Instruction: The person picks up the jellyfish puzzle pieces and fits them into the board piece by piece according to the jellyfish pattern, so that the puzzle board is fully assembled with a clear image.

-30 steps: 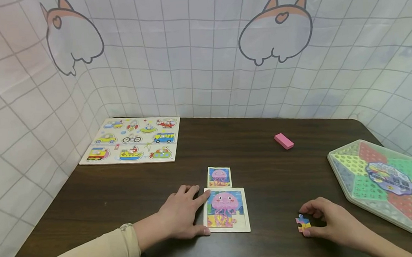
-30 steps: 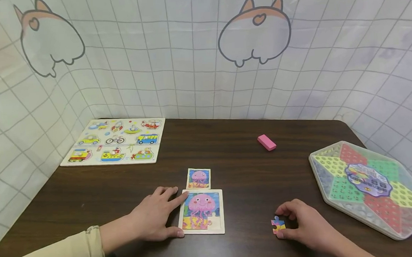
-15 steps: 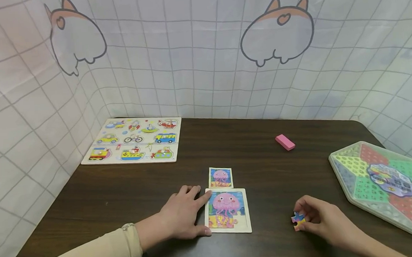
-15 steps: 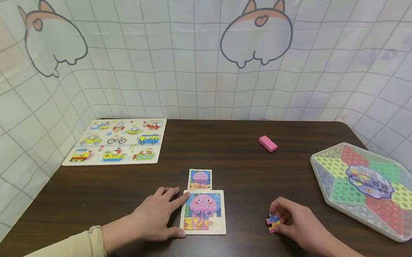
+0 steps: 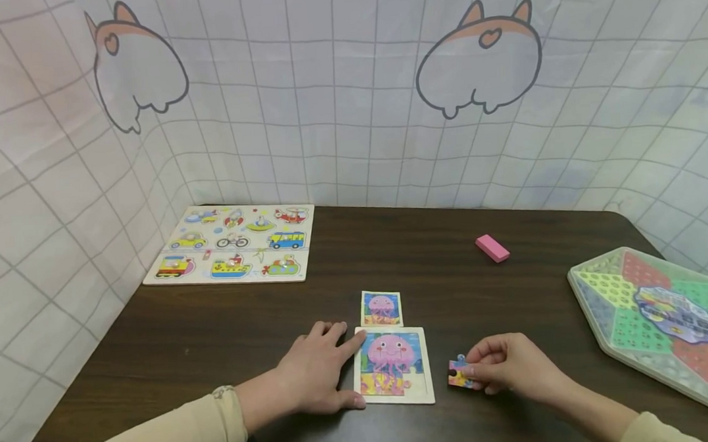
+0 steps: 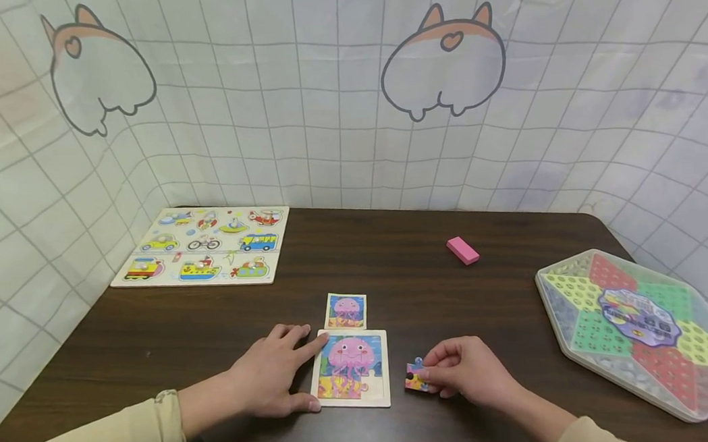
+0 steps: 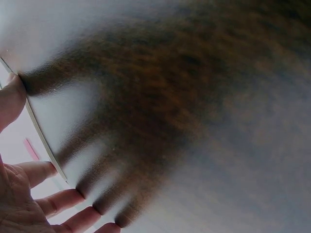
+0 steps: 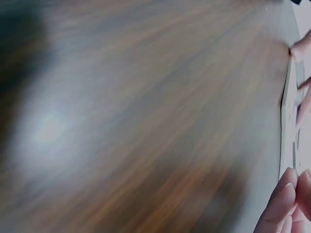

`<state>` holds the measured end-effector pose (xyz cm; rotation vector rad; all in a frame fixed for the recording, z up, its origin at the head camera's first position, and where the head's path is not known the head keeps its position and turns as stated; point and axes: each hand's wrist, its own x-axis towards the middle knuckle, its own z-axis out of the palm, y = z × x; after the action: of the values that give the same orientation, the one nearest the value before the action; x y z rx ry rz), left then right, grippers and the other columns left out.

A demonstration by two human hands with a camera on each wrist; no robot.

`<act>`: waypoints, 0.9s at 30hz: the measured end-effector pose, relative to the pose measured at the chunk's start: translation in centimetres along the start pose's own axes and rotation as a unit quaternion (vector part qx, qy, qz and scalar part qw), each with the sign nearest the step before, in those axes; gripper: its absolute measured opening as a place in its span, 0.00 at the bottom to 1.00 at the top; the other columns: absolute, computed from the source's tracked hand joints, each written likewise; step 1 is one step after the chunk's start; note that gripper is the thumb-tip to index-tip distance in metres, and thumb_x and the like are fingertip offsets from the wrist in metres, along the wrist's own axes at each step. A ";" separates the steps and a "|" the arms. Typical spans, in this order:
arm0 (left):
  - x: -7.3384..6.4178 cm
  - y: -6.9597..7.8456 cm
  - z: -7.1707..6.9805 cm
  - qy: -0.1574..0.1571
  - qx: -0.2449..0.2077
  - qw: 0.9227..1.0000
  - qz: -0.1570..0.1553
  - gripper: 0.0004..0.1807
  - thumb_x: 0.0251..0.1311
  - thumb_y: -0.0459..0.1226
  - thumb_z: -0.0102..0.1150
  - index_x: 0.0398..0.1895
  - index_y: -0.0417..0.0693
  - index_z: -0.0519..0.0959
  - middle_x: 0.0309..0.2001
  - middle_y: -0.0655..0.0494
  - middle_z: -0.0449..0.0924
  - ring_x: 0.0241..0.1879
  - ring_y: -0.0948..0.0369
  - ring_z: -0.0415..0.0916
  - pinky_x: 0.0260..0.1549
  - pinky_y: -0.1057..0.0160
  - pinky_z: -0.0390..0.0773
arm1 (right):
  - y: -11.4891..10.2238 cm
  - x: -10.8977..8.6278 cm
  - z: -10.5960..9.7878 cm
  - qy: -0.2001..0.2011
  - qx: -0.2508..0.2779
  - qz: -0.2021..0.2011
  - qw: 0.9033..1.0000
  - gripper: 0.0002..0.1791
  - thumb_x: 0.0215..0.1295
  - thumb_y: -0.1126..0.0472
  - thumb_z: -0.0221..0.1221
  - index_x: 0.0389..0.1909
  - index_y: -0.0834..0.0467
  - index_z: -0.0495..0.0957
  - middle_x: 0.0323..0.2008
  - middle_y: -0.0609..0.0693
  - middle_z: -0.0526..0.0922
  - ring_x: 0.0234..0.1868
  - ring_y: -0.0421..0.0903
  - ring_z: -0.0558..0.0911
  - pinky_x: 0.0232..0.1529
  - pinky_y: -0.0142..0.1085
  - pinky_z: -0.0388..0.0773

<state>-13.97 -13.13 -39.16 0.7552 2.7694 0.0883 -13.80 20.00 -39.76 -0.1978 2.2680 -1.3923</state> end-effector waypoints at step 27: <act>0.1 0.0 0.1 -0.007 -0.003 1.000 -0.004 0.51 0.54 0.70 0.63 0.79 0.61 0.63 0.74 0.47 0.66 0.70 0.46 0.64 0.61 0.42 0.76 | -4.0 2.9 5.7 0.025 -0.120 -0.003 0.992 0.09 0.57 0.59 0.74 0.26 0.59 0.86 0.17 0.48 0.83 0.19 0.39 0.79 0.22 0.33 0.76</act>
<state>-14.01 -13.06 -39.27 0.7404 2.7582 0.0906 -14.24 12.47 -39.29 -0.2492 2.4755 -1.1366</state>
